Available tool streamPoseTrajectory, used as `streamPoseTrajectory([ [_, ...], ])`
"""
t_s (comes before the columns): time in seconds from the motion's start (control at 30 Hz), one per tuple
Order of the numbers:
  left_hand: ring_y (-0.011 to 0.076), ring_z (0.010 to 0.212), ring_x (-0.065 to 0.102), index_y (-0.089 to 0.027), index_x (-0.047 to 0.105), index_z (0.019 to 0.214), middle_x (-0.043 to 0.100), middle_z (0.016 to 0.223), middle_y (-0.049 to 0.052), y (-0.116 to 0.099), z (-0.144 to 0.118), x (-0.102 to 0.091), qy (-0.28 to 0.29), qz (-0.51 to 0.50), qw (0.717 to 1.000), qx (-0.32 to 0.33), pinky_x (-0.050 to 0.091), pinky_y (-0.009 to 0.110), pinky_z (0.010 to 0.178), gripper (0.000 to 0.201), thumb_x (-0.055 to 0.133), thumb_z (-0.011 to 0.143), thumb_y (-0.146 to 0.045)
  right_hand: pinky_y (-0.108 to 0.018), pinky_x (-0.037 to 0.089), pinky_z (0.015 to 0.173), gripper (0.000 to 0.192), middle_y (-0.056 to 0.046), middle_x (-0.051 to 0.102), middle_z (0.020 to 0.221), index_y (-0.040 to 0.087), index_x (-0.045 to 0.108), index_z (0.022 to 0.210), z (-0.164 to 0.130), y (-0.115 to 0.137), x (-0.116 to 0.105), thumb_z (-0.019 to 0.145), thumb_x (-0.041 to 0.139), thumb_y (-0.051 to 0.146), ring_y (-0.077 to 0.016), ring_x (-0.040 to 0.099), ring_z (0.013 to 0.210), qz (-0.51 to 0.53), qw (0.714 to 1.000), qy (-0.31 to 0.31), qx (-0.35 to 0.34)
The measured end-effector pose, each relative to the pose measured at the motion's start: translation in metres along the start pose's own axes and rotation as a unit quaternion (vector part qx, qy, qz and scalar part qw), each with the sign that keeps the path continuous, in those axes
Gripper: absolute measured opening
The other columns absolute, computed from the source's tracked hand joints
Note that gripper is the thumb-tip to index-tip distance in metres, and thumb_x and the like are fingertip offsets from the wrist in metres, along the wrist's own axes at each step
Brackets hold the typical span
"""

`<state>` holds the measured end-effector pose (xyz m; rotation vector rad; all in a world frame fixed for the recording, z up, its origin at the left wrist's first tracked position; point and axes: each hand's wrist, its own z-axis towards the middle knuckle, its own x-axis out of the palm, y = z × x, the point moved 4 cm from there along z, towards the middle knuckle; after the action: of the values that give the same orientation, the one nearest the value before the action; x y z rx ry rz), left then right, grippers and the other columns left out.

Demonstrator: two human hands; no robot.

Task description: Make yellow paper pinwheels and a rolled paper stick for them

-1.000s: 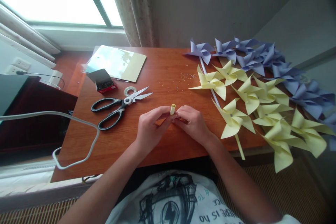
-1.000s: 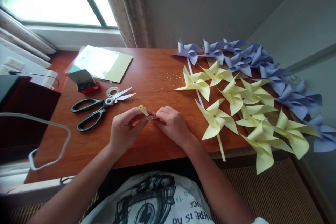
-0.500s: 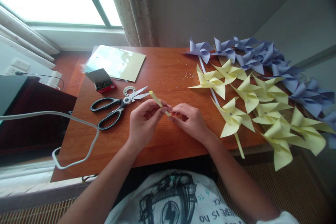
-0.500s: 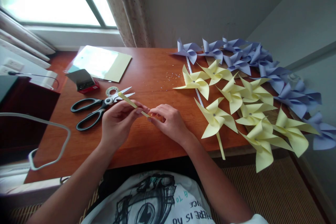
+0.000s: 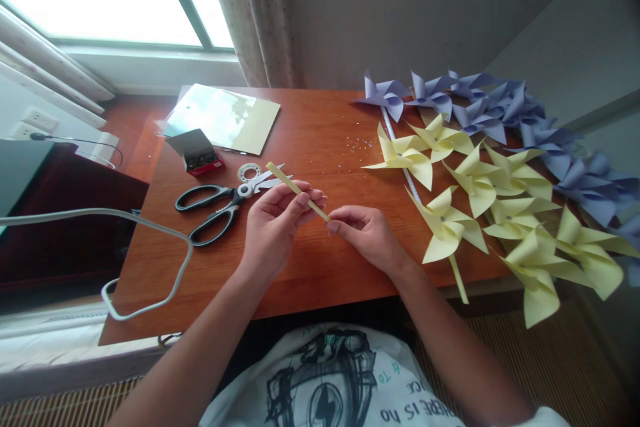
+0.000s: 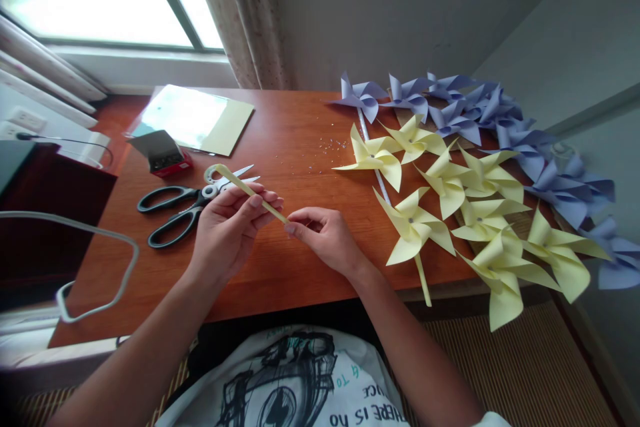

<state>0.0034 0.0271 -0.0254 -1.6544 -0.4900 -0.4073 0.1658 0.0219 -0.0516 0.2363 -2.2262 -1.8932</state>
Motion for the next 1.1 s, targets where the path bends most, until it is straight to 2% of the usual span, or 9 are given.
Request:
streamPoseTrajectory([
  [0.07,0.0165,0.086,0.075,-0.017,0.074,0.097,0.076,0.090,0.005,0.000,-0.001,0.000,0.001,0.008,1.000,-0.003,0.062,0.026,0.079,0.017,0.079,0.082,-0.021,-0.029,0.055,0.071,0.026,-0.004,0.076,0.086,0.020,0.076,0.091,0.000,-0.001,-0.001,0.080,0.079,0.043,-0.0185,0.069,0.078,-0.023,1.000,0.004,-0.013],
  [0.13,0.0164,0.086,0.074,-0.018,0.074,0.096,0.076,0.090,0.004,0.000,-0.002,0.000,0.004,0.022,1.000,0.004,0.062,0.027,0.080,0.016,0.079,0.082,-0.022,-0.028,0.053,0.068,0.022,-0.004,0.076,0.086,0.020,0.076,0.091,0.001,0.002,-0.002,0.084,0.075,0.041,-0.0177,0.068,0.076,-0.093,0.994,0.007,-0.051],
  [0.27,0.0171,0.084,0.074,-0.018,0.075,0.095,0.076,0.090,0.004,-0.003,-0.005,0.000,0.012,0.111,0.991,0.076,0.062,0.028,0.080,0.017,0.081,0.079,-0.023,-0.028,0.051,0.069,0.013,-0.005,0.075,0.094,0.021,0.075,0.095,0.000,0.026,-0.004,0.091,0.069,0.032,-0.0175,0.067,0.084,-0.233,0.958,0.012,-0.167],
  [0.37,0.0186,0.085,0.074,-0.018,0.076,0.095,0.077,0.094,0.006,-0.003,-0.007,0.001,0.029,0.208,0.969,0.129,0.062,0.028,0.079,0.018,0.080,0.080,-0.026,-0.028,0.052,0.071,0.013,-0.003,0.073,0.089,0.022,0.072,0.101,-0.002,0.050,-0.006,0.092,0.068,0.030,-0.0153,0.066,0.079,-0.235,0.946,-0.034,-0.221],
  [0.47,0.0182,0.082,0.073,-0.018,0.076,0.097,0.078,0.097,0.006,-0.001,-0.010,0.004,0.054,0.307,0.936,0.164,0.061,0.027,0.077,0.017,0.074,0.085,-0.029,-0.027,0.052,0.071,0.013,0.000,0.068,0.080,0.023,0.072,0.103,-0.005,0.073,-0.001,0.092,0.069,0.031,-0.0138,0.062,0.072,-0.239,0.932,-0.075,-0.264],
  [0.6,0.0170,0.080,0.073,-0.018,0.076,0.099,0.079,0.095,0.006,-0.004,-0.014,0.010,0.070,0.404,0.885,0.220,0.059,0.025,0.076,0.015,0.067,0.090,-0.027,-0.027,0.053,0.070,0.016,0.000,0.068,0.080,0.022,0.071,0.104,-0.006,0.083,0.011,0.092,0.070,0.032,-0.0136,0.062,0.071,-0.233,0.927,-0.048,-0.290],
  [0.7,0.0161,0.076,0.072,-0.018,0.075,0.098,0.079,0.093,0.006,-0.004,-0.015,0.014,0.075,0.436,0.863,0.245,0.058,0.025,0.075,0.014,0.065,0.091,-0.023,-0.027,0.053,0.069,0.008,-0.001,0.070,0.082,0.022,0.072,0.097,-0.005,0.082,0.012,0.093,0.069,0.027,-0.0133,0.062,0.071,-0.233,0.922,-0.059,-0.304],
  [1.0,0.0153,0.072,0.071,-0.017,0.075,0.097,0.079,0.093,0.006,-0.002,-0.014,0.016,0.077,0.441,0.855,0.263,0.056,0.022,0.069,0.013,0.068,0.089,-0.024,-0.027,0.055,0.068,0.007,-0.001,0.071,0.083,0.022,0.073,0.091,-0.004,0.077,0.007,0.093,0.067,0.026,-0.0137,0.064,0.073,-0.225,0.924,-0.068,-0.301],
  [1.1,0.0155,0.075,0.071,-0.018,0.075,0.098,0.079,0.093,0.006,-0.004,-0.013,0.017,0.087,0.441,0.853,0.266,0.056,0.023,0.072,0.012,0.067,0.090,-0.022,-0.027,0.054,0.067,0.006,-0.001,0.071,0.083,0.022,0.072,0.090,-0.004,0.077,0.006,0.093,0.068,0.025,-0.0135,0.064,0.072,-0.220,0.925,-0.062,-0.303],
])
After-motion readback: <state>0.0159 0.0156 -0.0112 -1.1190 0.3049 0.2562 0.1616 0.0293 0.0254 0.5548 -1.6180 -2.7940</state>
